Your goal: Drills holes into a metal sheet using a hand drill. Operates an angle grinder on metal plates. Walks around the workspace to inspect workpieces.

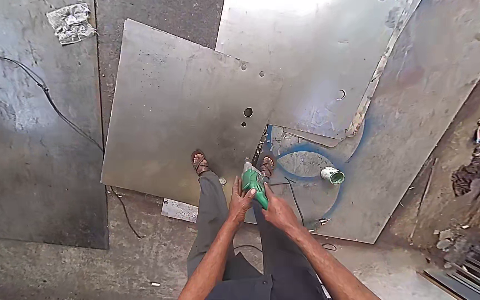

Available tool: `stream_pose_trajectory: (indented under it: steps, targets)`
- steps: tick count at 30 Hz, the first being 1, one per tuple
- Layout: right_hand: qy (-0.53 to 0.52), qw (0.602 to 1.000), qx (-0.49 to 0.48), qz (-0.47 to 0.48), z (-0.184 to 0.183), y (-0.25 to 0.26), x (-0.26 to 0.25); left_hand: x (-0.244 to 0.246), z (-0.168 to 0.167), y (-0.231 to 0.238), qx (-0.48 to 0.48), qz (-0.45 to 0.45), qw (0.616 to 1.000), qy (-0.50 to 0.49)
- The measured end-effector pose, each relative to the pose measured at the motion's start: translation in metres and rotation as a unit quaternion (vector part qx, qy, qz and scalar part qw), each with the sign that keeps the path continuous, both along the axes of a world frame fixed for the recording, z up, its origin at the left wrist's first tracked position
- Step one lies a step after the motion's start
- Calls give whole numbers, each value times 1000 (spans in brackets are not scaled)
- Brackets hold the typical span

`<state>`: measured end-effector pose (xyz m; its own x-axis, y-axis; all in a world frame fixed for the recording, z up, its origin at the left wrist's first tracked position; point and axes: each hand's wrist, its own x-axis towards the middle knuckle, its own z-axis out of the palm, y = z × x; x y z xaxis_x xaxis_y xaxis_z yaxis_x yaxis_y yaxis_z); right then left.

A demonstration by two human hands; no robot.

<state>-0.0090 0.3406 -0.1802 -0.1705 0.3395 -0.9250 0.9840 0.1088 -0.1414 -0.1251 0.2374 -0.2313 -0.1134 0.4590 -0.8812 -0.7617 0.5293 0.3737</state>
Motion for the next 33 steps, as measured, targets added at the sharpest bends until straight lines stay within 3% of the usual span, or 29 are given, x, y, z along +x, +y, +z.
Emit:
stream_pose_trajectory:
  steps: [5, 8, 12, 28, 33]
  targets:
    - [76, 995, -8, 61, -93, -45, -48, -13, -86, 2, -112, 229, 953, 161]
    - [119, 991, -2, 65, -138, -66, -56, -24, -127, -13, -124, 253, 938, 201]
    - [161, 985, 29, 60, -176, -87, -52, -27, -158, -29, -125, 245, 940, 203]
    - [174, 984, -9, 41, -195, -76, -50, -28, -171, -20, -141, 225, 945, 189]
    - [162, 983, -88, 18, -189, -45, -55, -34, -172, -9, -115, 164, 950, 238]
